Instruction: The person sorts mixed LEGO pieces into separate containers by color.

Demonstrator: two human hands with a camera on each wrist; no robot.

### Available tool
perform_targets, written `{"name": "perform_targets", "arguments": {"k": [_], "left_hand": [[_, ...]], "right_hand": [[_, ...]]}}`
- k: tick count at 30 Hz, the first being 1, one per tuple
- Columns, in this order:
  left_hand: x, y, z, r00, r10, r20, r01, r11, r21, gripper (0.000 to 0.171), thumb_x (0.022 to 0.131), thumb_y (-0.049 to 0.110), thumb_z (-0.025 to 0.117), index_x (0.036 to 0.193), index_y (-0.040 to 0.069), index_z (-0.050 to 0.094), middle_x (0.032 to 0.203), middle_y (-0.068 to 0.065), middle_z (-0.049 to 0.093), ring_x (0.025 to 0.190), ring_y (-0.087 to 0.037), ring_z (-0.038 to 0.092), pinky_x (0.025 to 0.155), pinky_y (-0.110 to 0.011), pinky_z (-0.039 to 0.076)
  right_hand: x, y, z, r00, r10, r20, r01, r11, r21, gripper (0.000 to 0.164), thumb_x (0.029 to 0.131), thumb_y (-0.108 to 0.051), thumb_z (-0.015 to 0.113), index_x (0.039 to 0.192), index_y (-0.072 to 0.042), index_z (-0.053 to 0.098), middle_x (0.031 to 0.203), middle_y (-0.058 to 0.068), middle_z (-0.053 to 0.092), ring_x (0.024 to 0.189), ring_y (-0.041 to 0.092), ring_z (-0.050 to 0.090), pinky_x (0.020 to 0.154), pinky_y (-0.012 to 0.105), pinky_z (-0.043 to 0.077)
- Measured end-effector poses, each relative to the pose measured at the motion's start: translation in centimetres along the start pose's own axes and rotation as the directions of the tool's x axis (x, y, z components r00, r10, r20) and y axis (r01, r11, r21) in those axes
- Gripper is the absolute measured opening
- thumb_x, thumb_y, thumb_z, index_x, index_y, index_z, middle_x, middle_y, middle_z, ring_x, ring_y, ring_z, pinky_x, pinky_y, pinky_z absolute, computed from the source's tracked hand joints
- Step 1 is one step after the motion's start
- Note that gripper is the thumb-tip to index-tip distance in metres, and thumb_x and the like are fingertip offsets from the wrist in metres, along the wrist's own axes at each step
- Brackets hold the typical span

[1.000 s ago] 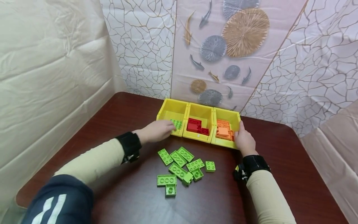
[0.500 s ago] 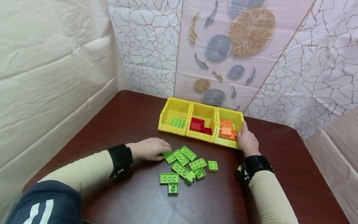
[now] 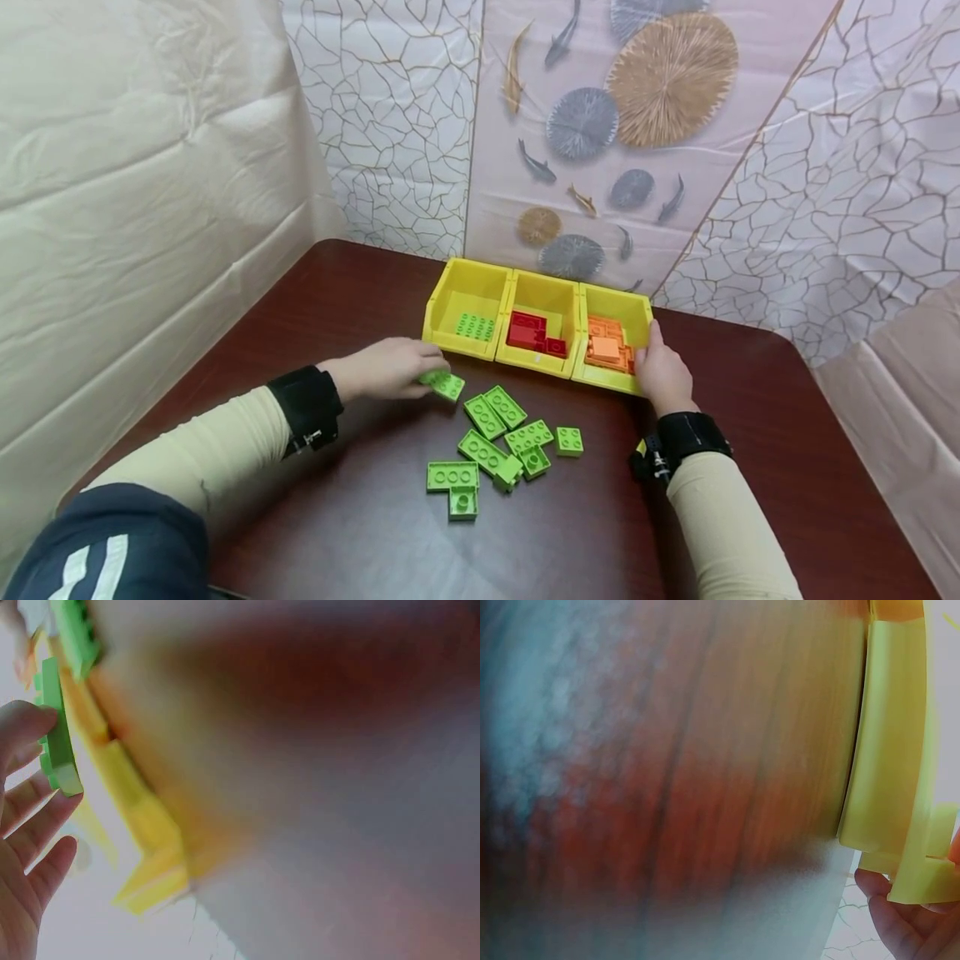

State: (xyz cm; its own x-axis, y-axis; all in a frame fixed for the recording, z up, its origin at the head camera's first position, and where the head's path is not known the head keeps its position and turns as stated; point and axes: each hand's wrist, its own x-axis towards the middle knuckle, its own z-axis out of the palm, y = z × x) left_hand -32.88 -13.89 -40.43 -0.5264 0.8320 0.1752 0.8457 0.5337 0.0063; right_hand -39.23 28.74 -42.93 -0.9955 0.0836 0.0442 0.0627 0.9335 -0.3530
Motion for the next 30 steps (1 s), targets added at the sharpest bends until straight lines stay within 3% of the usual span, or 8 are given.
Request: {"name": "perform_targets", "arguments": {"k": [4, 8, 12, 17, 21, 23, 25, 30], "left_hand": [[1.4, -1.3, -1.1, 0.993, -0.055, -0.104, 0.059, 0.997, 0.041, 0.03, 0.081, 0.017, 0.07, 0.11, 0.01, 0.064, 0.1, -0.002, 0.059, 0.087, -0.017, 0.056, 0.077, -0.033, 0.047], [4.0, -2.7, -1.5, 0.966, -0.211, -0.15, 0.223, 0.972, 0.073, 0.028, 0.085, 0.02, 0.067, 0.11, 0.009, 0.062, 0.1, -0.004, 0.056, 0.081, -0.018, 0.056, 0.072, -0.032, 0.048], [7.6, -3.8, -1.0, 0.918, -0.385, -0.095, 0.393, 0.914, 0.098, 0.028, 0.09, 0.024, 0.063, 0.114, 0.011, 0.059, 0.102, -0.004, 0.054, 0.082, -0.018, 0.055, 0.069, -0.032, 0.048], [11.4, -5.2, 0.4, 0.863, -0.505, 0.008, 0.502, 0.858, 0.11, 0.03, 0.093, 0.029, 0.057, 0.118, 0.011, 0.057, 0.111, -0.005, 0.056, 0.1, -0.019, 0.055, 0.078, -0.037, 0.048], [13.1, -6.2, 1.7, 0.803, -0.593, 0.053, 0.59, 0.805, 0.065, 0.026, 0.094, 0.026, 0.056, 0.116, 0.011, 0.059, 0.111, -0.006, 0.055, 0.099, -0.021, 0.056, 0.081, -0.038, 0.047], [13.6, -6.6, 2.3, 0.781, -0.621, 0.064, 0.62, 0.784, 0.037, 0.023, 0.094, 0.022, 0.056, 0.114, 0.01, 0.06, 0.109, -0.008, 0.054, 0.095, -0.022, 0.057, 0.08, -0.037, 0.047], [14.0, -6.9, 2.8, 0.768, -0.635, 0.081, 0.637, 0.771, 0.014, 0.021, 0.094, 0.017, 0.054, 0.112, 0.007, 0.061, 0.108, -0.01, 0.053, 0.093, -0.023, 0.057, 0.08, -0.037, 0.047], [14.6, -7.3, 3.7, 0.757, -0.638, 0.142, 0.646, 0.763, -0.011, 0.023, 0.097, 0.008, 0.043, 0.113, 0.002, 0.06, 0.114, -0.016, 0.05, 0.095, -0.024, 0.053, 0.083, -0.035, 0.044]], "right_hand": [[0.1, -0.1, -0.1, 1.0, 0.007, 0.004, -0.007, 1.0, -0.003, 0.061, 0.1, -0.022, 0.031, 0.149, -0.008, -0.003, 0.12, 0.033, 0.049, 0.077, 0.036, 0.053, 0.065, 0.046, 0.041], [0.1, -0.2, -0.2, 1.0, 0.007, 0.0, -0.007, 1.0, -0.003, 0.061, 0.1, -0.022, 0.031, 0.149, -0.008, -0.003, 0.12, 0.033, 0.05, 0.078, 0.035, 0.054, 0.066, 0.046, 0.041], [-0.1, -0.2, -0.3, 1.0, 0.006, 0.003, -0.006, 1.0, 0.001, 0.061, 0.1, -0.022, 0.03, 0.149, -0.008, -0.003, 0.12, 0.033, 0.049, 0.078, 0.036, 0.054, 0.066, 0.046, 0.041], [-0.1, -0.1, -0.1, 1.0, 0.002, -0.004, -0.002, 1.0, -0.002, 0.061, 0.1, -0.022, 0.03, 0.149, -0.008, -0.003, 0.117, 0.033, 0.051, 0.077, 0.036, 0.054, 0.064, 0.046, 0.041], [-0.1, 0.0, 0.0, 1.0, -0.002, -0.012, 0.002, 1.0, -0.007, 0.061, 0.099, -0.022, 0.03, 0.149, -0.008, -0.001, 0.115, 0.032, 0.052, 0.076, 0.035, 0.054, 0.063, 0.045, 0.041], [0.0, 0.0, 0.1, 1.0, -0.002, -0.017, 0.002, 1.0, -0.008, 0.06, 0.099, -0.022, 0.03, 0.149, -0.008, -0.001, 0.115, 0.032, 0.052, 0.076, 0.035, 0.054, 0.063, 0.046, 0.041], [0.0, 0.1, 0.2, 1.0, -0.002, -0.021, 0.002, 1.0, -0.007, 0.06, 0.099, -0.022, 0.03, 0.149, -0.008, 0.0, 0.116, 0.032, 0.052, 0.078, 0.036, 0.055, 0.065, 0.047, 0.041], [0.1, 0.2, 0.1, 0.999, -0.005, -0.032, 0.004, 1.0, -0.01, 0.06, 0.099, -0.021, 0.031, 0.149, -0.008, 0.001, 0.119, 0.032, 0.051, 0.08, 0.036, 0.055, 0.066, 0.047, 0.042]]}}
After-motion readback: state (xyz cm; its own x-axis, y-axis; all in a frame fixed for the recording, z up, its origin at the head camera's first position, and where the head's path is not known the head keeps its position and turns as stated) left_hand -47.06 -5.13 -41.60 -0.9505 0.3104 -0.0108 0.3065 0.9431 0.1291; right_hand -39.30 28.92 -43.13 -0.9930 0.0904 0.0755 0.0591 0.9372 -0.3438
